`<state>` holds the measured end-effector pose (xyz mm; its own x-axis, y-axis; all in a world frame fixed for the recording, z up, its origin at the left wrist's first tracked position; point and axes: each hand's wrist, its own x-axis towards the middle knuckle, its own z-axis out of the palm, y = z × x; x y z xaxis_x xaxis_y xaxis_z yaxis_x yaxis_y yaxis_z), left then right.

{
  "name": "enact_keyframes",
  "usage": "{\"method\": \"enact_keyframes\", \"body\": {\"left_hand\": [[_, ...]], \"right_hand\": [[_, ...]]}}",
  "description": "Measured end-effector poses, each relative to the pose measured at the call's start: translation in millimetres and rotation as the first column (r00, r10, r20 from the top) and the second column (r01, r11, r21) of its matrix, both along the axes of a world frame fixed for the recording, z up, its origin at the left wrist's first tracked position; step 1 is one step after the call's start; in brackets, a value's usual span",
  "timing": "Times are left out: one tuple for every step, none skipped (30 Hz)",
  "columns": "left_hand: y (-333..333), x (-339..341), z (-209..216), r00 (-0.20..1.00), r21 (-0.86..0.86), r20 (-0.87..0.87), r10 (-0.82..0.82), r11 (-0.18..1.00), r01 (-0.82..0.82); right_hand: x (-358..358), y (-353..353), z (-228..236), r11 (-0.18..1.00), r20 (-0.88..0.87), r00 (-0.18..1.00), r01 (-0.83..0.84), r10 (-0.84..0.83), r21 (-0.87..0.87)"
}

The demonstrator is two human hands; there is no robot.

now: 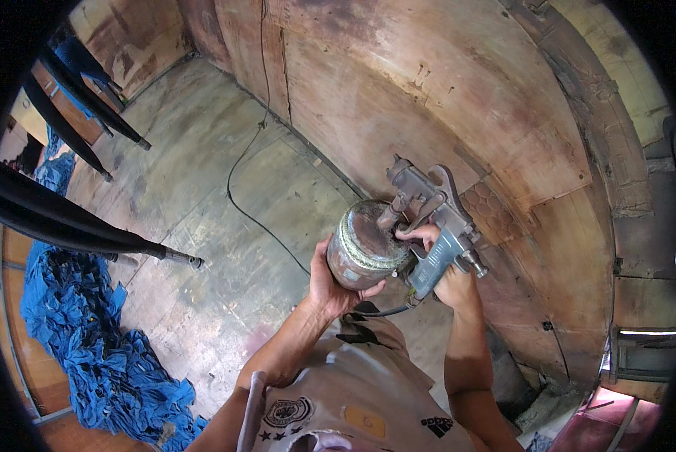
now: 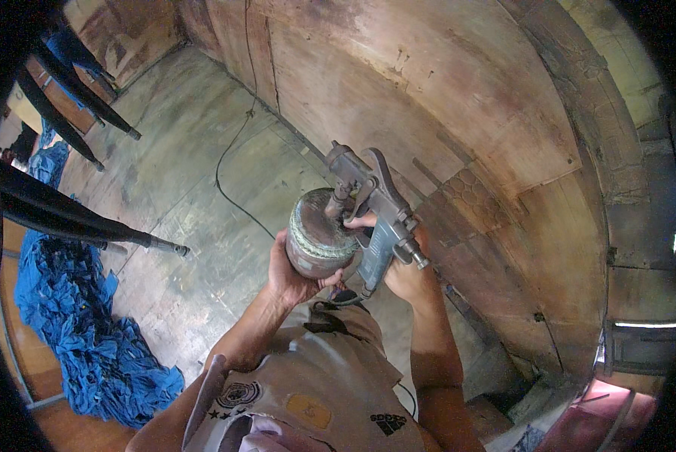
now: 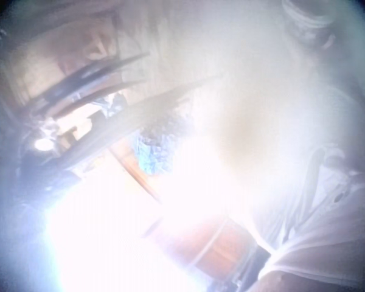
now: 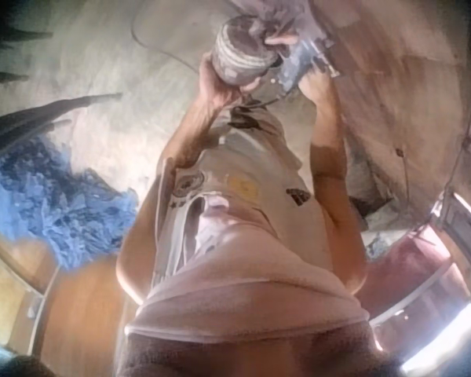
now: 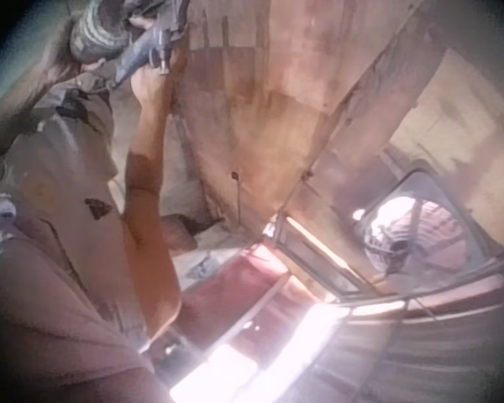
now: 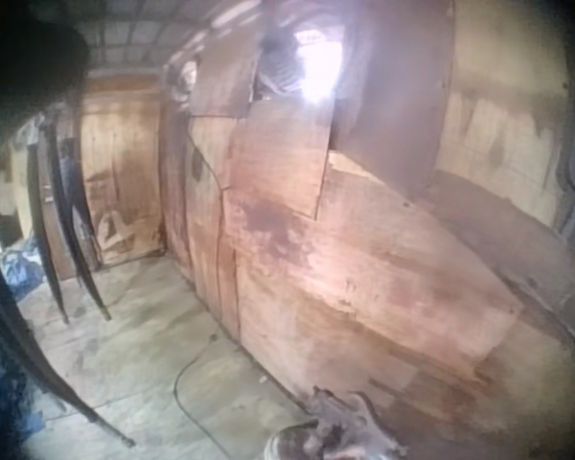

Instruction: The person pours a dark liquid from a plastic bottle into a bucket, then uses a green ladle to transfer the liquid into a spray gun container. The person attaches the container to the spray gun and secures it.

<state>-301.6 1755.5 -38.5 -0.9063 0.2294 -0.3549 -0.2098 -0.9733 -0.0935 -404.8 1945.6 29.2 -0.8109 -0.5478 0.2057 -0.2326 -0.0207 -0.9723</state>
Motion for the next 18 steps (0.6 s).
{"method": "enact_keyframes", "body": {"left_hand": [[0, -1, -1, 1.0, 0.006, 0.003, -0.004, 1.0, 0.003], [0, -1, -2, 1.0, 0.026, -0.011, -0.007, 1.0, 0.007], [-1, -2, -4, 1.0, 0.018, -0.005, 0.001, 1.0, -0.001], [-1, -3, -5, 1.0, 0.025, -0.015, 0.012, 1.0, -0.012], [-1, -3, -8, 0.999, 0.032, -0.024, 0.023, 0.999, -0.022], [-2, -4, -9, 0.999, 0.045, -0.038, 0.031, 0.999, -0.029], [-2, -4, -10, 0.998, 0.057, -0.053, 0.039, 0.998, -0.036], [-2, -5, -12, 0.997, 0.069, -0.067, 0.049, 0.997, -0.045], [-1, -6, -13, 0.996, 0.069, -0.063, 0.059, 0.996, -0.054], [0, -6, -14, 0.996, 0.069, -0.058, 0.068, 0.996, -0.064], [0, -7, -14, 0.995, 0.07, -0.053, 0.078, 0.995, -0.075], [-1, -8, -14, 0.995, 0.061, -0.055, 0.083, 0.995, -0.08], [-1, -9, -14, 0.995, 0.053, -0.056, 0.088, 0.995, -0.085], [-2, -10, -14, 0.994, 0.044, -0.056, 0.092, 0.995, -0.089], [-6, -10, -14, 0.994, 0.033, -0.049, 0.094, 0.995, -0.092], [-10, -9, -13, 0.995, 0.019, -0.042, 0.096, 0.995, -0.095], [-13, -8, -13, 0.995, 0.004, -0.034, 0.097, 0.995, -0.097], [-16, -7, -12, 0.994, -0.003, -0.039, 0.103, 0.995, -0.104]], "right_hand": [[-1, 2, -4, 0.998, -0.032, 0.998, 0.05, -0.048, 0.047], [-1, 3, -7, 0.991, -0.064, 0.993, 0.101, -0.095, 0.092], [-2, 7, -5, 0.946, -0.248, 0.965, 0.161, -0.091, 0.28], [-2, 3, -7, 0.927, -0.335, 0.938, 0.205, -0.094, 0.313], [-3, 2, -5, 0.933, -0.265, 0.959, 0.183, -0.101, 0.309], [-3, -3, -4, 0.977, -0.095, 0.988, 0.139, -0.125, 0.16], [-4, -9, -1, 0.991, -0.019, 0.995, 0.102, -0.101, 0.081], [-6, -13, 1, 0.997, 0.057, 0.996, 0.072, -0.072, -0.001], [-10, -17, 5, 1.0, 0.035, 0.999, 0.025, -0.025, 0.0], [-14, -20, 10, 0.998, -0.033, 0.999, -0.023, 0.024, 0.053], [-19, -22, 14, 0.992, -0.101, 0.992, -0.065, 0.075, 0.104], [-23, -23, 19, 0.974, -0.209, 0.968, -0.094, 0.138, 0.207], [-25, -25, 22, 0.958, -0.316, 0.93, -0.104, 0.189, 0.267], [-27, -27, 25, 0.954, -0.271, 0.94, -0.135, 0.209, 0.267], [-25, -33, 25, 0.961, -0.234, 0.949, -0.158, 0.211, 0.227], [-25, -36, 26, 0.958, -0.226, 0.948, -0.174, 0.226, 0.226], [-24, -40, 26, 0.959, -0.19, 0.955, -0.188, 0.228, 0.21], [-24, -42, 28, 0.952, -0.184, 0.953, -0.196, 0.242, 0.236]]}}
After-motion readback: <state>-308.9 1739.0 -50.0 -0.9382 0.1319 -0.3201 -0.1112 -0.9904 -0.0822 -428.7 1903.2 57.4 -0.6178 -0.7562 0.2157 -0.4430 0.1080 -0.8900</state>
